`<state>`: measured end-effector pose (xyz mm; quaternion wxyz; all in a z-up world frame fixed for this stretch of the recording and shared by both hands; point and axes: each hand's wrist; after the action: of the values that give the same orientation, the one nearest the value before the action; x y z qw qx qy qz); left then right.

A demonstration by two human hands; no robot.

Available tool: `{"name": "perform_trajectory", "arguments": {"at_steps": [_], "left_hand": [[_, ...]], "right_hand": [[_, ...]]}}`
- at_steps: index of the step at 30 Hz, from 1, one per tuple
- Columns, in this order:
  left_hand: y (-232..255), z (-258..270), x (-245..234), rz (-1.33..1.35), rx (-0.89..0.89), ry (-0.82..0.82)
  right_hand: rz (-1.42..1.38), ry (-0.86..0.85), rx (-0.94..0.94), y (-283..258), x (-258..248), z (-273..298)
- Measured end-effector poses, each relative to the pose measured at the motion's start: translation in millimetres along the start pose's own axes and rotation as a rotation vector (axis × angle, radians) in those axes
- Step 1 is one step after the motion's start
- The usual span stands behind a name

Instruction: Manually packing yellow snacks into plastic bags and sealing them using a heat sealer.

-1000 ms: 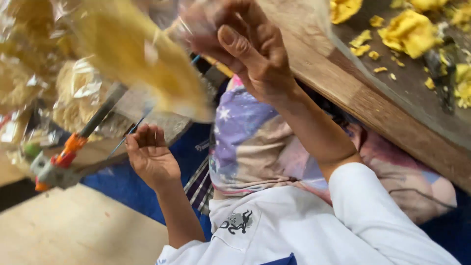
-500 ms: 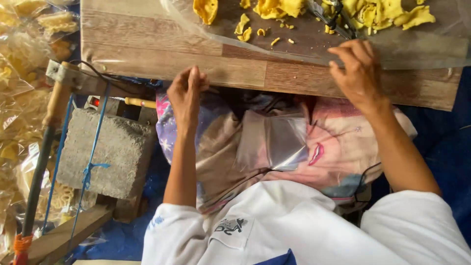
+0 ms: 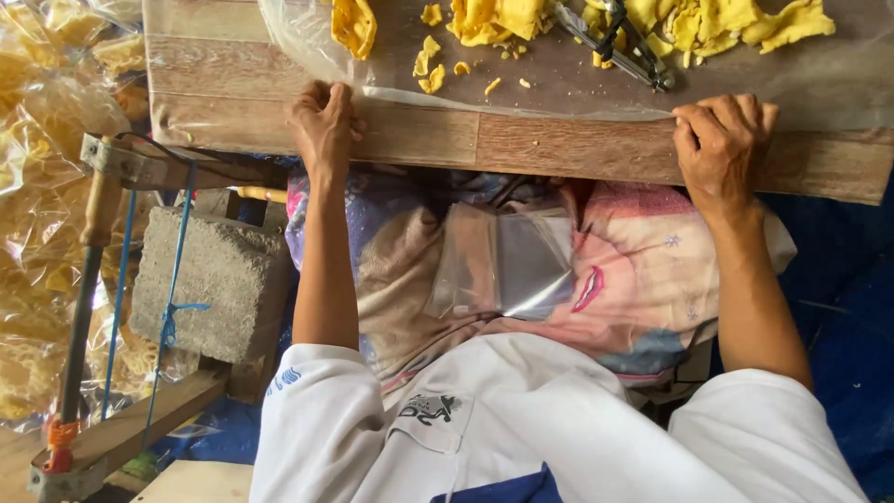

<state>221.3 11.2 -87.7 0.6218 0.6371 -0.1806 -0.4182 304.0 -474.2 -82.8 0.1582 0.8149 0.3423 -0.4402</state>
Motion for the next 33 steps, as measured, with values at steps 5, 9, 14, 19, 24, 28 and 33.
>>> {"name": "perform_trajectory", "arguments": {"at_steps": [5,9,14,19,24,28,33], "left_hand": [[0,46,-11,-0.056,0.018,-0.004],[-2,73,-19,0.032,-0.098,0.023],[-14,85,-24,0.075,-0.116,0.035],[-16,101,-14,0.104,-0.075,0.132],[-39,161,47,-0.319,0.37,0.122],[-67,196,116,-0.612,0.809,-0.277],[-119,180,160,-0.965,0.765,-0.476]], "right_hand": [[0.001,-0.045,0.063,-15,-22,24],[-0.013,-0.08,0.09,-31,-37,35],[-0.03,-0.095,0.093,-50,-48,33],[-0.07,-0.124,0.141,-56,-50,30],[-0.268,-0.085,0.16,-66,-37,51],[-0.411,-0.224,0.074,-92,33,98],[-0.505,-0.48,0.329,-130,27,73]]}}
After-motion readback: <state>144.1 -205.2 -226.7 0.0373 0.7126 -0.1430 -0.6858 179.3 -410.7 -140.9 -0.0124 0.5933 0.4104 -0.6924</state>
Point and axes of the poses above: each hand's wrist, its own z-axis away from the middle knuckle, its own x-axis out of the palm, y = z × x, and after that the axes turned 9 degrees about -z, right-handed
